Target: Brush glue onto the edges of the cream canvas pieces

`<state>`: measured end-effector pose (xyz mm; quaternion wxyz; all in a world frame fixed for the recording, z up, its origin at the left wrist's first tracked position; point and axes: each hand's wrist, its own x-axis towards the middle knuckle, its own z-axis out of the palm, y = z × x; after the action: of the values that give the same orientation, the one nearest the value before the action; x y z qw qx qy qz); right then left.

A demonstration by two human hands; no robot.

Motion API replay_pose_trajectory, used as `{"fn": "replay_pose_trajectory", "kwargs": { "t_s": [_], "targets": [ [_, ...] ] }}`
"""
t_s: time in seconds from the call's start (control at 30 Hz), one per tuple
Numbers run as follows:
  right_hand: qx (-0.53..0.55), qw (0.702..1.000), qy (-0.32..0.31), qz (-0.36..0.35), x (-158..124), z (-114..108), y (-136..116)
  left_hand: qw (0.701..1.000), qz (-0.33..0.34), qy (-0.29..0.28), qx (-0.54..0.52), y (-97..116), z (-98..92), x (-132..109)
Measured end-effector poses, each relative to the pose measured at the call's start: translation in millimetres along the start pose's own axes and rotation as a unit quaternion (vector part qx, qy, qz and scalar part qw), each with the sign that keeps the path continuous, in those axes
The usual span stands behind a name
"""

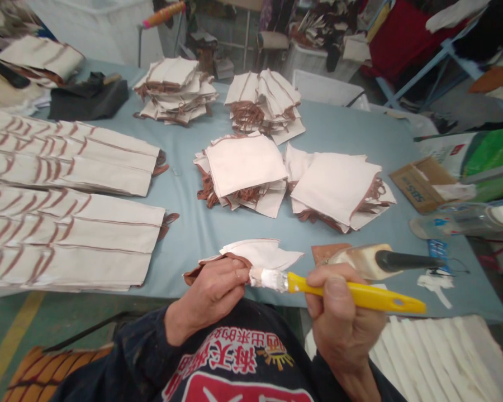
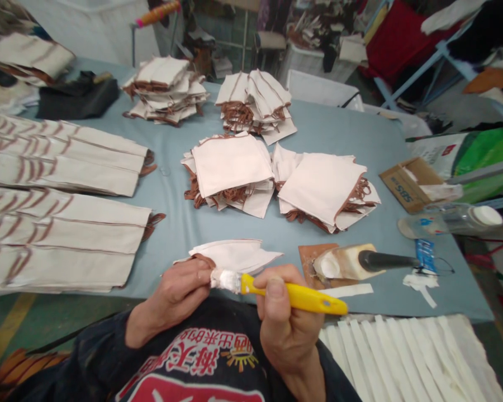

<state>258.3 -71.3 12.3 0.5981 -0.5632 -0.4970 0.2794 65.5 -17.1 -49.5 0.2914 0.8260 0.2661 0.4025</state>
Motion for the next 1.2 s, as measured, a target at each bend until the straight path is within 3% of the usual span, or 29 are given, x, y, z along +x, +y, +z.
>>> {"fn": "replay_pose_trajectory", "kwargs": {
  "t_s": [0.13,0.37,0.57,0.7,0.77,0.87,0.97,1.07,1.2],
  "targets": [
    [0.044,0.997,-0.044,0.041,3.4,7.5,-0.9,1.0,0.019,-0.004,-0.012,-3.8,2.1,4.5],
    [0.097,0.989,0.085,0.074,15.5,-3.4,5.1,0.999,-0.007,0.023,-0.028,1.2,2.9,9.8],
    [0.109,0.981,0.066,0.143,11.5,15.4,26.9,0.999,-0.026,0.041,-0.02,0.0,6.7,3.9],
    [0.148,0.969,0.114,0.16,20.4,20.8,30.0,0.996,-0.061,0.038,-0.046,2.6,6.0,3.6],
    [0.157,0.965,0.138,0.158,26.0,15.6,26.5,0.99,-0.114,0.047,-0.066,4.8,3.4,4.8],
    [0.159,0.967,0.15,0.131,28.9,5.3,16.4,0.961,-0.239,0.034,-0.138,7.2,-4.8,9.5],
    [0.155,0.979,0.111,0.073,24.1,0.2,6.2,0.908,-0.339,-0.01,-0.247,9.6,-15.9,17.9],
    [0.127,0.99,0.064,-0.005,18.6,1.4,5.8,0.872,-0.368,-0.047,-0.32,13.8,-24.0,26.6],
    [-0.003,0.992,0.017,-0.127,22.0,3.3,21.4,0.854,-0.38,-0.076,-0.348,19.4,-26.5,29.3]
  ]
}}
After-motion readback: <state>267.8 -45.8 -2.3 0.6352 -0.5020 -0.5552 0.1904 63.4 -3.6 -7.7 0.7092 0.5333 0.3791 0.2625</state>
